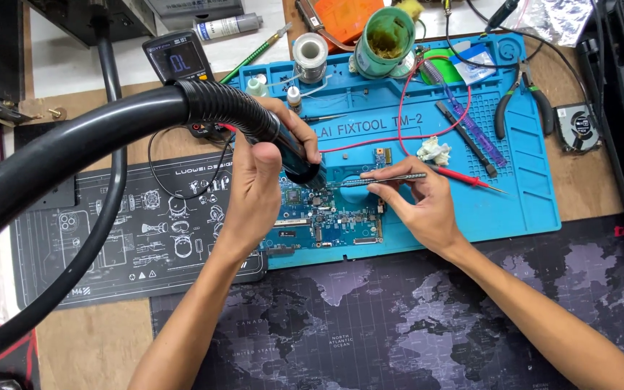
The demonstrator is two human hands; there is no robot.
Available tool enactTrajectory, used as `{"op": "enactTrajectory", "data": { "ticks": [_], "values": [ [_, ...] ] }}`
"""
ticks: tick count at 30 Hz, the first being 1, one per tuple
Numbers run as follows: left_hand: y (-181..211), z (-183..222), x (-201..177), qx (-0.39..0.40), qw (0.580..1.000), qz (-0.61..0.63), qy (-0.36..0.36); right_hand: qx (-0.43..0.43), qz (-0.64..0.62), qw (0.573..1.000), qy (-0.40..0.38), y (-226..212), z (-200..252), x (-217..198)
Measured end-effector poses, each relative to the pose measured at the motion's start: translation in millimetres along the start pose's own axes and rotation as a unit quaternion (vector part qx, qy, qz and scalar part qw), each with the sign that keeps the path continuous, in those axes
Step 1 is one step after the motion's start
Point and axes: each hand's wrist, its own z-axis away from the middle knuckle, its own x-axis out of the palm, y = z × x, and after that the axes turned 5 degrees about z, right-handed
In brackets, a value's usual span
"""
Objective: Using a hot air rework station and tweezers to desolder or reposition small components on a motherboard.
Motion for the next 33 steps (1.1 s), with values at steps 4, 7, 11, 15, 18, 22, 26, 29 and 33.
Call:
{"op": "enactTrajectory", "data": {
  "ticks": [4,7,11,15,18,22,26,29,33],
  "values": [
    [-0.9,-0.1,-1.1,0.001,1.000,-0.006,0.000,0.006,-0.021,1.000,-0.015,2.3,-2.7,0.4],
    [-0.4,-0.2,-1.2,0.003,1.000,-0.004,-0.002,0.005,-0.030,0.999,-0.026,3.4,-3.5,0.4],
    [0.0,-0.7,-1.6,0.004,1.000,-0.005,-0.001,0.009,-0.035,0.999,-0.032,4.2,-6.1,0.2],
    [1.2,-1.8,-0.6,0.008,1.000,-0.011,-0.001,0.012,-0.020,0.999,-0.036,4.8,-7.3,-0.7],
    [1.3,-1.9,-1.0,0.014,1.000,-0.013,-0.003,0.011,-0.023,0.999,-0.034,5.5,-7.3,-0.6],
    [-0.1,-1.0,-1.5,0.002,1.000,-0.009,-0.001,0.008,-0.019,0.999,-0.034,5.1,-7.4,-0.7],
    [-0.1,-0.9,-1.9,-0.001,1.000,-0.008,-0.002,0.012,-0.020,0.999,-0.032,5.3,-7.2,-0.6],
    [0.1,-0.4,-2.4,0.001,1.000,-0.010,-0.003,0.012,-0.017,0.999,-0.033,4.9,-7.0,-0.7],
    [0.3,-0.2,-2.9,0.004,1.000,-0.005,-0.003,0.017,-0.022,0.999,-0.034,3.7,-7.3,-0.6]
  ]
}}
